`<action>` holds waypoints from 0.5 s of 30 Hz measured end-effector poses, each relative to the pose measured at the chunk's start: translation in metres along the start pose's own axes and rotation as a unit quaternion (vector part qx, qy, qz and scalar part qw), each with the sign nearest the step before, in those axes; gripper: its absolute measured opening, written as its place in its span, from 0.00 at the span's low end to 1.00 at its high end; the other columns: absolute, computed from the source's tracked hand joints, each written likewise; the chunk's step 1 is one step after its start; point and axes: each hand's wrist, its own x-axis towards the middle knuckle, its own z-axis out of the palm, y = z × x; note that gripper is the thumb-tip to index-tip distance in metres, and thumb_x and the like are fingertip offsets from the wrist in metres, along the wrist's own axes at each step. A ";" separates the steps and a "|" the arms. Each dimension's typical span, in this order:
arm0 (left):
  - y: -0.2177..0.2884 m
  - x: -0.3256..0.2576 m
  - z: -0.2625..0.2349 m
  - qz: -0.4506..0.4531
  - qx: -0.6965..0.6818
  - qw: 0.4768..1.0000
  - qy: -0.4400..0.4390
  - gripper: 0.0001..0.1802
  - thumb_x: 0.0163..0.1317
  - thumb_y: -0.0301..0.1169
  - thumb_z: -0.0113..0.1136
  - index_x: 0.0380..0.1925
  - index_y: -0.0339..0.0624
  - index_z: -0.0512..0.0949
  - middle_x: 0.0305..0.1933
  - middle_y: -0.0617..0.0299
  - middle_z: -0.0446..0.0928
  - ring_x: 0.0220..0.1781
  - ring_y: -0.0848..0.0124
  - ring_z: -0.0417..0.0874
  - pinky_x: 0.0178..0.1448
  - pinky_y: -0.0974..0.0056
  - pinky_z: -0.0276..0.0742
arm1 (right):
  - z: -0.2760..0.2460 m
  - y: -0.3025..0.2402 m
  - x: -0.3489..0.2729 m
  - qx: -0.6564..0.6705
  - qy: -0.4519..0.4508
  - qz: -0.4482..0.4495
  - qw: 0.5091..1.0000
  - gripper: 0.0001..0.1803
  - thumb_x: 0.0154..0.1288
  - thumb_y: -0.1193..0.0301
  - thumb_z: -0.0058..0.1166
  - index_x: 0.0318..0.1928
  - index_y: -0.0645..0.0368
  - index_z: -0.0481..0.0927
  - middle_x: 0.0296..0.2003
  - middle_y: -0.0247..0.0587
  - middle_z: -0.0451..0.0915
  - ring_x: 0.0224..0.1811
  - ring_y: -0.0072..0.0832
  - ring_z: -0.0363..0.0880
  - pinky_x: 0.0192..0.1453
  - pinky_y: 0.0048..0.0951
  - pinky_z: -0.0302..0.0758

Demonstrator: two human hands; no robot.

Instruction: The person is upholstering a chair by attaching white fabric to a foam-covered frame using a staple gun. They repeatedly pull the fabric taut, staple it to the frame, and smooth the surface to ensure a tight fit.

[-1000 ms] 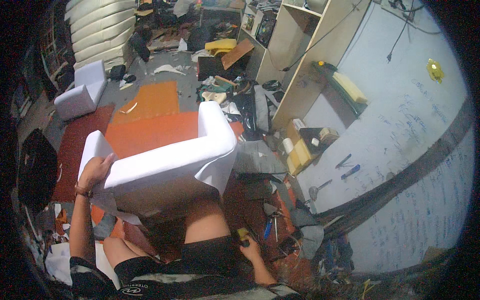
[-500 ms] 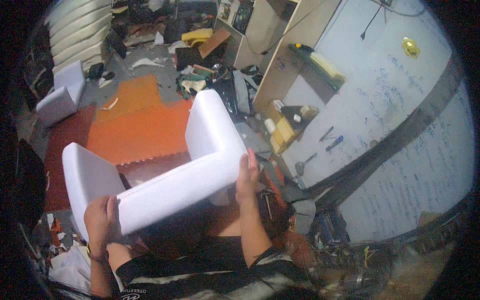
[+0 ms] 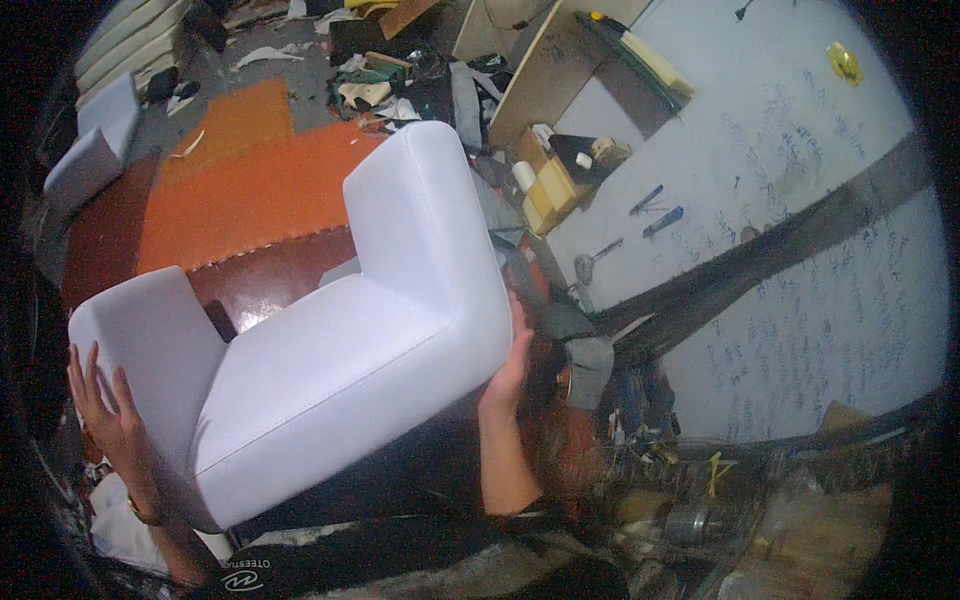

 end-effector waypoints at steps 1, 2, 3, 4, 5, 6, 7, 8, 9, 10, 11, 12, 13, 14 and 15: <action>-0.013 0.000 0.004 -0.023 -0.016 0.999 -0.024 0.27 0.81 0.35 0.53 0.77 0.47 0.69 0.86 0.48 0.59 0.89 0.49 0.54 0.88 0.39 0.56 | -0.005 0.002 0.006 0.004 0.001 0.023 1.000 0.43 0.87 0.41 0.31 0.84 0.62 0.56 0.83 0.44 0.60 0.85 0.43 0.57 0.87 0.43 0.52; -0.028 -0.001 0.012 -0.046 -0.035 0.997 -0.047 0.29 0.82 0.37 0.52 0.80 0.50 0.65 0.87 0.49 0.56 0.90 0.50 0.52 0.88 0.39 0.55 | -0.014 0.002 0.014 0.011 -0.018 0.004 1.000 0.43 0.87 0.40 0.30 0.84 0.61 0.55 0.83 0.45 0.59 0.85 0.43 0.57 0.87 0.45 0.52; -0.040 -0.003 0.016 -0.071 -0.053 0.994 -0.070 0.31 0.83 0.39 0.51 0.83 0.53 0.62 0.88 0.50 0.53 0.90 0.50 0.49 0.89 0.38 0.53 | -0.026 0.001 0.025 0.019 -0.038 -0.014 0.999 0.44 0.86 0.39 0.29 0.84 0.60 0.55 0.84 0.45 0.59 0.85 0.44 0.57 0.87 0.46 0.52; -0.046 -0.004 0.017 -0.071 -0.031 0.995 -0.068 0.32 0.84 0.41 0.50 0.84 0.54 0.60 0.89 0.50 0.52 0.90 0.50 0.49 0.89 0.39 0.53 | -0.038 -0.004 0.034 0.024 -0.056 -0.031 0.998 0.44 0.86 0.38 0.29 0.85 0.59 0.54 0.84 0.45 0.59 0.85 0.44 0.56 0.87 0.47 0.52; -0.051 -0.006 0.017 -0.074 -0.009 0.995 -0.067 0.32 0.84 0.42 0.49 0.84 0.56 0.59 0.89 0.50 0.51 0.91 0.50 0.48 0.89 0.39 0.52 | -0.043 -0.016 0.044 0.102 0.000 -0.045 0.994 0.45 0.85 0.37 0.27 0.85 0.58 0.53 0.84 0.46 0.57 0.86 0.44 0.55 0.88 0.50 0.47; -0.054 -0.009 0.016 -0.076 0.015 0.995 -0.066 0.33 0.84 0.43 0.49 0.85 0.58 0.57 0.90 0.50 0.50 0.91 0.50 0.47 0.89 0.40 0.51 | -0.048 -0.029 0.054 0.180 0.056 -0.060 0.980 0.46 0.85 0.35 0.26 0.85 0.57 0.52 0.85 0.46 0.55 0.87 0.43 0.54 0.89 0.52 0.42; -0.054 -0.012 0.015 -0.070 0.015 0.995 -0.067 0.33 0.84 0.44 0.48 0.85 0.58 0.57 0.90 0.50 0.49 0.91 0.49 0.47 0.89 0.41 0.51 | -0.056 -0.039 0.061 0.146 0.069 -0.108 0.981 0.47 0.84 0.34 0.26 0.86 0.55 0.49 0.86 0.45 0.52 0.87 0.44 0.52 0.89 0.55 0.42; -0.051 -0.010 0.018 -0.057 0.009 0.996 -0.067 0.32 0.85 0.44 0.48 0.85 0.58 0.58 0.90 0.49 0.48 0.91 0.49 0.47 0.90 0.42 0.51 | -0.065 -0.028 0.066 0.191 0.084 -0.105 0.972 0.45 0.84 0.35 0.27 0.85 0.56 0.53 0.85 0.44 0.54 0.85 0.44 0.55 0.88 0.54 0.46; -0.048 -0.009 0.021 -0.044 0.003 0.997 -0.067 0.32 0.85 0.45 0.47 0.85 0.58 0.58 0.90 0.49 0.47 0.91 0.49 0.46 0.90 0.43 0.51 | -0.073 -0.005 0.073 0.236 0.098 -0.102 0.961 0.44 0.84 0.36 0.28 0.84 0.56 0.56 0.84 0.44 0.57 0.83 0.44 0.58 0.87 0.53 0.50; -0.052 -0.008 0.024 -0.038 -0.002 0.997 -0.071 0.32 0.85 0.44 0.47 0.85 0.57 0.58 0.90 0.49 0.47 0.91 0.49 0.47 0.90 0.43 0.50 | -0.072 0.015 0.077 0.282 0.107 -0.096 0.949 0.43 0.85 0.36 0.30 0.82 0.57 0.60 0.83 0.43 0.59 0.82 0.44 0.61 0.86 0.53 0.54; -0.065 -0.010 0.025 -0.039 0.005 0.997 -0.074 0.32 0.85 0.43 0.46 0.85 0.56 0.58 0.90 0.48 0.47 0.91 0.49 0.47 0.90 0.44 0.49 | -0.024 0.026 0.054 0.280 0.063 -0.041 0.957 0.42 0.85 0.38 0.30 0.81 0.57 0.61 0.81 0.44 0.62 0.80 0.44 0.64 0.84 0.52 0.60; -0.073 -0.010 0.025 -0.040 0.010 0.997 -0.072 0.31 0.85 0.42 0.45 0.85 0.56 0.58 0.90 0.48 0.46 0.91 0.50 0.47 0.90 0.45 0.49 | 0.028 0.030 0.027 0.271 0.018 0.010 0.962 0.41 0.86 0.39 0.31 0.80 0.58 0.63 0.79 0.44 0.66 0.78 0.44 0.67 0.81 0.51 0.65; -0.062 -0.011 0.021 -0.071 -0.038 0.993 -0.084 0.31 0.86 0.41 0.44 0.85 0.54 0.58 0.90 0.48 0.47 0.91 0.50 0.47 0.90 0.45 0.48 | 0.046 0.038 0.019 0.275 -0.004 0.037 0.961 0.40 0.86 0.40 0.31 0.80 0.58 0.63 0.79 0.45 0.66 0.78 0.45 0.67 0.81 0.51 0.65; -0.047 -0.010 0.016 -0.105 -0.079 0.988 -0.086 0.31 0.86 0.41 0.44 0.85 0.53 0.58 0.90 0.48 0.48 0.91 0.51 0.47 0.91 0.46 0.47 | 0.042 0.041 0.025 0.277 -0.006 0.044 0.960 0.40 0.86 0.40 0.31 0.80 0.59 0.62 0.78 0.46 0.66 0.78 0.45 0.67 0.81 0.52 0.66; -0.042 -0.005 0.008 -0.136 -0.114 0.981 -0.085 0.31 0.86 0.40 0.43 0.85 0.52 0.58 0.90 0.47 0.48 0.91 0.51 0.47 0.91 0.46 0.46 | 0.037 0.042 0.039 0.280 -0.002 0.042 0.959 0.40 0.86 0.41 0.30 0.80 0.59 0.62 0.78 0.47 0.66 0.78 0.45 0.68 0.81 0.52 0.66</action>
